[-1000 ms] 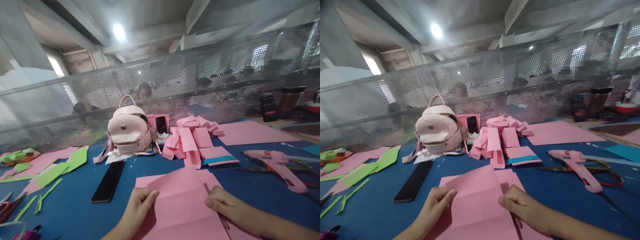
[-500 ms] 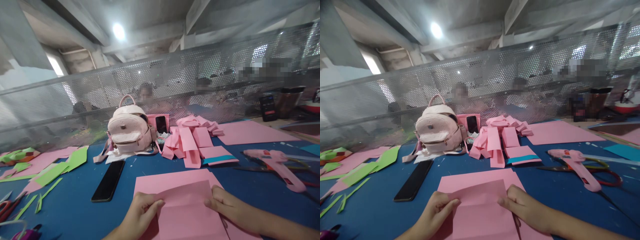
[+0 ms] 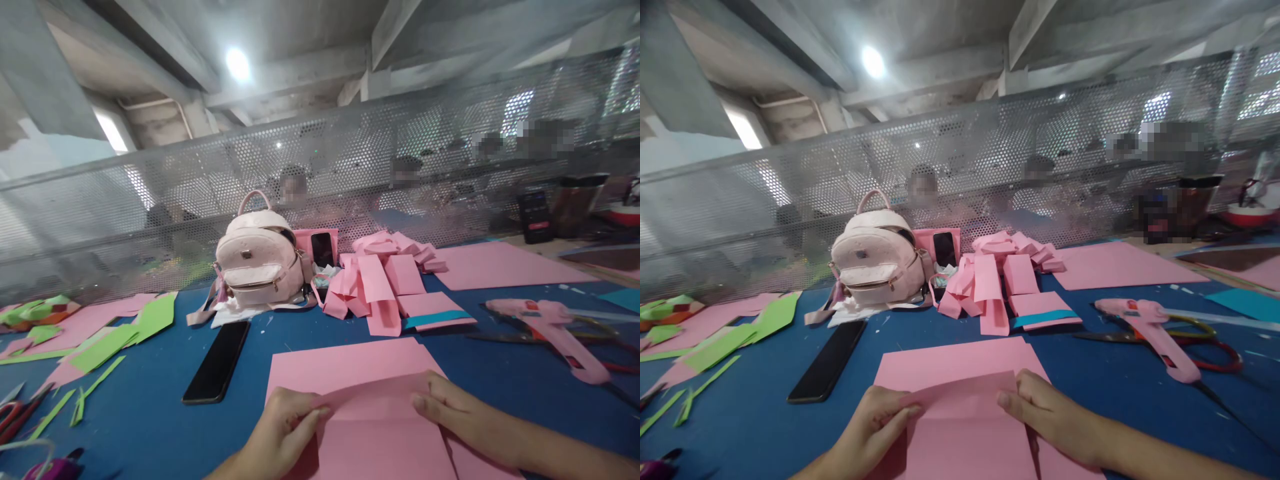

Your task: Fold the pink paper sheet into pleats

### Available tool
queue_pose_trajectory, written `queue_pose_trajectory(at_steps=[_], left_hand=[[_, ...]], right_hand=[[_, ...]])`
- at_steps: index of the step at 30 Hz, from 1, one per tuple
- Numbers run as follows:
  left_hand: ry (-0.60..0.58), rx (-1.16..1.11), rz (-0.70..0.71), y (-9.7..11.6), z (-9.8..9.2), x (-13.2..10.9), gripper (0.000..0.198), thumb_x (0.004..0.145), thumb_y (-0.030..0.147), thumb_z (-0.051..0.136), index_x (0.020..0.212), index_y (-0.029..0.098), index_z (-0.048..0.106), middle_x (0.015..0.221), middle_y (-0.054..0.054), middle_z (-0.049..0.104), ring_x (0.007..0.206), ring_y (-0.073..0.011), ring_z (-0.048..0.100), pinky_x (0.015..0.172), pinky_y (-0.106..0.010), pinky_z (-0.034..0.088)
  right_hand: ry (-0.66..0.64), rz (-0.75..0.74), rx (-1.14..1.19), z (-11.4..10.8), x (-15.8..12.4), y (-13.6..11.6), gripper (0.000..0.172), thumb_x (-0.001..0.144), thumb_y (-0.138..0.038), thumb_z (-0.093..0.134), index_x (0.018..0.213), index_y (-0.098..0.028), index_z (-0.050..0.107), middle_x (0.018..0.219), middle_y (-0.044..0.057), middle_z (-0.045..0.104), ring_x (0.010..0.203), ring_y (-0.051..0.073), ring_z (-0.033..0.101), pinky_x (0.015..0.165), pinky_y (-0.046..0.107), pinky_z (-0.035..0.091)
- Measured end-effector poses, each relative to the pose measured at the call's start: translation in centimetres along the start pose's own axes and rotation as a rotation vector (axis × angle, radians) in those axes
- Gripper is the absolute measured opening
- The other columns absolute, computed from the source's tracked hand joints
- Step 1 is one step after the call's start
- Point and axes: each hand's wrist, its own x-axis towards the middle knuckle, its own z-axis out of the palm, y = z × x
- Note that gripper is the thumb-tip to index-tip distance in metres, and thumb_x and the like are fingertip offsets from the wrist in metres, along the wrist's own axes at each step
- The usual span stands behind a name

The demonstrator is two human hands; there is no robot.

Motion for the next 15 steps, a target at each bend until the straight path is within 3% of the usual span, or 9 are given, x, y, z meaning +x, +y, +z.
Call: queue_pose_trajectory(at_steps=[4, 15], left_hand=[[-0.012, -0.002, -0.017, -0.25, 0.16, 0.11, 0.047, 0.099, 0.045, 0.042, 0.06, 0.02, 0.035, 0.058, 0.003, 0.03, 0.056, -0.0119, 0.029, 0.055, -0.026, 0.022], [0.004, -0.029, -0.066, -0.41, 0.2, 0.33, 0.051, 0.097, 0.046, 0.046, 0.056, 0.021, 0.03, 0.057, 0.005, 0.023, 0.054, -0.011, 0.023, 0.053, -0.027, 0.021]], right_hand=[[0.002, 0.022, -0.027, -0.01, -0.05, -0.26, 0.077, 0.062, -0.1, 0.036, 0.065, -0.023, 0.043, 0.073, 0.001, 0.044, 0.073, 0.021, 0.045, 0.078, 0.039, 0.049], [0.008, 0.016, 0.004, 0.13, 0.11, -0.21, 0.078, 0.06, -0.101, 0.035, 0.067, -0.024, 0.041, 0.075, 0.002, 0.041, 0.075, 0.022, 0.045, 0.079, 0.037, 0.05]])
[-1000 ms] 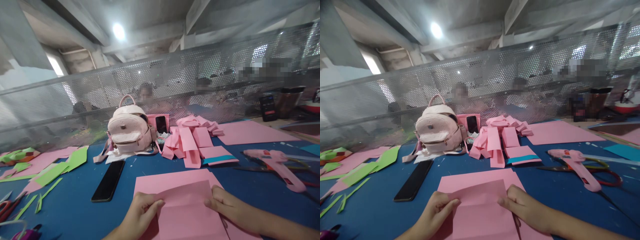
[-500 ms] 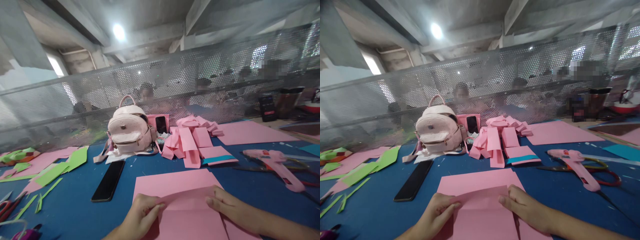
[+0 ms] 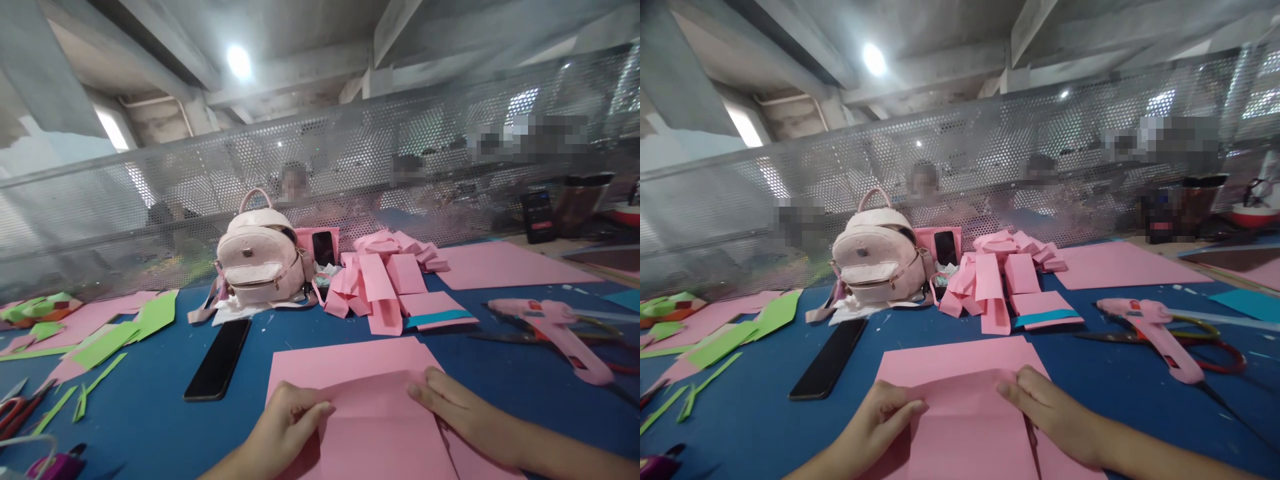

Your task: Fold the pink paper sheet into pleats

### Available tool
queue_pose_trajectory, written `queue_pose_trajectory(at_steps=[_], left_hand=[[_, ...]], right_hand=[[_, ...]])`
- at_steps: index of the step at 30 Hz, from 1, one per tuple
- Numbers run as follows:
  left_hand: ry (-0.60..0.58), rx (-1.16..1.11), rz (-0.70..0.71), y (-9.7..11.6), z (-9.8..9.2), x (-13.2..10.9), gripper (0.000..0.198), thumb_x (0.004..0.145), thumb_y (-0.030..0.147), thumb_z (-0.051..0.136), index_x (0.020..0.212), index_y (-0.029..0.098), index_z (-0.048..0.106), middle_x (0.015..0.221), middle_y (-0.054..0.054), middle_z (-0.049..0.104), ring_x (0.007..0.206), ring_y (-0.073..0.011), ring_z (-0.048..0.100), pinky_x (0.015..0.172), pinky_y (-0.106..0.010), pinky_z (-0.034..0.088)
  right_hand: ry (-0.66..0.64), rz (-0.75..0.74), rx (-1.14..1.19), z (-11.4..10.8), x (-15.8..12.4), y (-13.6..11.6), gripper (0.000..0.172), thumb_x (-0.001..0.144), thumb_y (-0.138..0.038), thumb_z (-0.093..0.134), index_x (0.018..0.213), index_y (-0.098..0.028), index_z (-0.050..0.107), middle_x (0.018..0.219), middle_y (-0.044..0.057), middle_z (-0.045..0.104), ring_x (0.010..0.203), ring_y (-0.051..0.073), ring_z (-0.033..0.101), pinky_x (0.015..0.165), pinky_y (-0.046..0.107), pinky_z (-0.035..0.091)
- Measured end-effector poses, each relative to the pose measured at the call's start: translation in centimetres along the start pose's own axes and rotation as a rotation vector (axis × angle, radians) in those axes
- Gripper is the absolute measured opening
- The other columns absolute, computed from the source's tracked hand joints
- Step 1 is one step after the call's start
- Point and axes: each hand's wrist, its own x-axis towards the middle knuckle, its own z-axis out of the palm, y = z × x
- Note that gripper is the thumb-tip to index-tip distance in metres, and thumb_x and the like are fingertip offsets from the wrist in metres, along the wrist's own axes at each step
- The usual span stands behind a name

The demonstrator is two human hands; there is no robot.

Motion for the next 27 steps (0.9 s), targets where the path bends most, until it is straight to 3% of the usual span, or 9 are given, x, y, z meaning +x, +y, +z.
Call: queue_pose_trajectory(at_steps=[5, 10, 15, 21, 27], left_hand=[[-0.016, -0.001, -0.007, -0.1, 0.0, 0.1, 0.05, 0.098, 0.045, 0.044, 0.056, 0.02, 0.034, 0.055, 0.004, 0.028, 0.053, -0.0106, 0.026, 0.053, -0.026, 0.022], [-0.035, -0.005, 0.011, -0.2, 0.0, 0.2, 0.049, 0.098, 0.046, 0.045, 0.058, 0.02, 0.033, 0.057, 0.005, 0.026, 0.055, -0.0099, 0.025, 0.053, -0.025, 0.022], [-0.02, -0.003, 0.012, -0.4, 0.0, 0.2, 0.05, 0.098, 0.045, 0.045, 0.056, 0.02, 0.032, 0.055, 0.006, 0.025, 0.053, -0.0091, 0.024, 0.051, -0.025, 0.021], [-0.03, 0.002, 0.018, -0.6, 0.0, 0.2, 0.05, 0.098, 0.046, 0.046, 0.057, 0.02, 0.033, 0.055, 0.006, 0.026, 0.054, -0.0091, 0.025, 0.052, -0.024, 0.021], [-0.035, -0.009, 0.003, -0.6, 0.1, 0.2, 0.05, 0.098, 0.046, 0.045, 0.056, 0.019, 0.038, 0.053, 0.005, 0.034, 0.053, -0.0089, 0.03, 0.052, -0.023, 0.024]], right_hand=[[-0.01, 0.002, -0.006, 0.0, -0.1, 0.1, 0.079, 0.06, -0.103, 0.032, 0.067, -0.024, 0.037, 0.074, 0.0, 0.037, 0.072, 0.02, 0.041, 0.078, 0.037, 0.049], [0.072, -0.006, -0.002, 0.2, -0.2, 0.1, 0.076, 0.064, -0.1, 0.033, 0.065, -0.024, 0.037, 0.073, 0.0, 0.037, 0.072, 0.02, 0.043, 0.073, 0.035, 0.05], [0.133, -0.051, 0.019, 0.1, -0.3, -0.9, 0.076, 0.061, -0.099, 0.038, 0.058, -0.024, 0.035, 0.064, -0.002, 0.033, 0.062, 0.017, 0.04, 0.063, 0.032, 0.051], [0.184, -0.04, 0.001, 0.0, -0.5, -2.2, 0.078, 0.057, -0.102, 0.035, 0.056, -0.024, 0.034, 0.064, 0.0, 0.036, 0.063, 0.018, 0.041, 0.064, 0.034, 0.053], [0.238, -0.076, 0.026, 0.3, 0.0, -0.6, 0.075, 0.064, -0.098, 0.038, 0.057, -0.023, 0.038, 0.065, 0.0, 0.039, 0.062, 0.018, 0.041, 0.066, 0.034, 0.051]])
